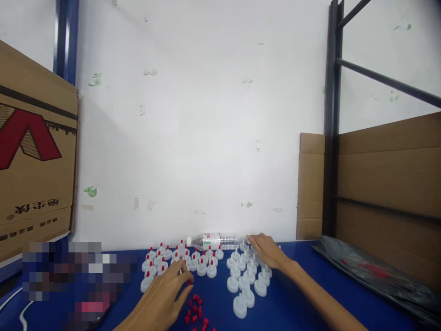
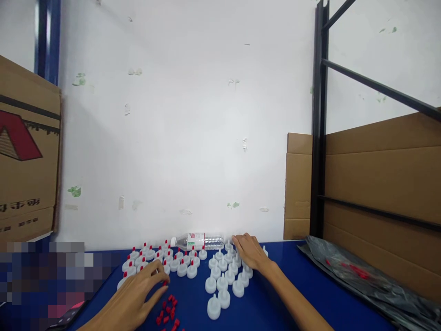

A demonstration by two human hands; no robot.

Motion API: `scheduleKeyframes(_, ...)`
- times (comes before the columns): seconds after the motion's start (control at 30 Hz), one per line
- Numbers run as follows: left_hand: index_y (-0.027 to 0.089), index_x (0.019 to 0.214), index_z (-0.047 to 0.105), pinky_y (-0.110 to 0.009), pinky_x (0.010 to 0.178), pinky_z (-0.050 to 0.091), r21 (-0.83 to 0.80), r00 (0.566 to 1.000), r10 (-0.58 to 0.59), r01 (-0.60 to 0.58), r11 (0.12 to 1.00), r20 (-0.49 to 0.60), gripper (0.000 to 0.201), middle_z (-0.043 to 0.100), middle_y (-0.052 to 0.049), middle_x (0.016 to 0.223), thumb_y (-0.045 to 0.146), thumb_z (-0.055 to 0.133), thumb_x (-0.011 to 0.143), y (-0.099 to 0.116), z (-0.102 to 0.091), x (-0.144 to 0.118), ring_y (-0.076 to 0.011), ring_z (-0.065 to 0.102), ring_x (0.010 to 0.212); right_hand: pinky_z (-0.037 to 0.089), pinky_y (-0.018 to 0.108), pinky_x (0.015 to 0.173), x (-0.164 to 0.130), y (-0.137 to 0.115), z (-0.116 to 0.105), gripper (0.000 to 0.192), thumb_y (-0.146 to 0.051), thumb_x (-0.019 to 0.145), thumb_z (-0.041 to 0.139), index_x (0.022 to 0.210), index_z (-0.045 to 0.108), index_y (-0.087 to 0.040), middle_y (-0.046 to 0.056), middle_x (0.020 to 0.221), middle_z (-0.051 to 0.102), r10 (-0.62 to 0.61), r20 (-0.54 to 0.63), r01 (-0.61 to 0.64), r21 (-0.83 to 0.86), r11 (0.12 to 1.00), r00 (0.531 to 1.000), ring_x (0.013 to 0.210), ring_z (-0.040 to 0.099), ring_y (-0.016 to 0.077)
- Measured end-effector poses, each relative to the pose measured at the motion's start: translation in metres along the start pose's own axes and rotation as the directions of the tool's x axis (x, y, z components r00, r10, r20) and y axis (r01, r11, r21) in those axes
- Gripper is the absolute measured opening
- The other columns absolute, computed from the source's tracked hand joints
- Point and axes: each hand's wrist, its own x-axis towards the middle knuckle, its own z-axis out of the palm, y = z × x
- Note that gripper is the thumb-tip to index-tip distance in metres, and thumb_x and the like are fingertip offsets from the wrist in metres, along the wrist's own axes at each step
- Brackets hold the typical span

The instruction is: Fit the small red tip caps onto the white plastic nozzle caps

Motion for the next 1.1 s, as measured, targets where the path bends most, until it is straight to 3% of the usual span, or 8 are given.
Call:
scheduleKeyframes(0.47,0.026,0.101,0.065,-0.033,0.082,0.045,-0.007,1.000,0.023,-0.023,1.000,-0.021,0.023,0.061,-0.003,0.106,0.028,0.042,0.103,0.000,0.002,-0.002,-0.0195,0.062,0.092,0.052,0.047,0.095,-0.001,0.005,-0.016,0.024,-0.037,0.101,0.059,0.113,0.066,-0.017,0.007,0.115,0.068,0.034,-0.023,-0.034,-0.029,0.999,0.999,0.107,0.065,0.0231)
scheduleKeyframes(0.67,0.026,0.101,0.067,-0.033,0.080,0.046,0.014,0.999,0.031,-0.030,0.999,-0.024,0.024,0.062,-0.004,0.106,0.027,0.043,0.101,0.000,0.002,-0.003,-0.0206,0.064,0.091,0.057,0.041,0.087,-0.004,0.001,-0.008,0.027,-0.036,0.101,0.060,0.120,0.063,-0.019,0.008,0.122,0.065,0.036,0.054,-0.034,-0.033,0.999,0.998,0.100,0.066,0.0211)
scheduleKeyframes(0.87,0.028,0.103,0.069,-0.033,0.081,0.046,0.018,0.999,0.006,-0.005,1.000,-0.032,0.030,0.064,-0.004,0.106,0.021,0.040,0.100,-0.002,0.004,-0.002,-0.0201,0.065,0.091,0.055,0.045,0.090,-0.003,0.007,-0.012,0.030,-0.036,0.099,0.062,0.123,0.062,-0.017,0.009,0.124,0.064,0.039,0.051,-0.038,-0.031,0.999,0.998,0.106,0.065,0.0235)
scheduleKeyframes(1.1,0.026,0.106,0.067,-0.034,0.088,0.047,0.006,1.000,0.005,-0.005,1.000,0.009,0.021,0.068,-0.004,0.108,0.021,0.049,0.097,-0.011,0.011,-0.002,-0.0228,0.064,0.102,0.056,0.045,0.089,-0.003,0.031,-0.006,0.033,-0.036,0.099,0.063,0.127,0.060,-0.018,0.009,0.126,0.063,0.190,0.011,-0.190,-0.027,0.982,0.982,0.105,0.065,0.0237)
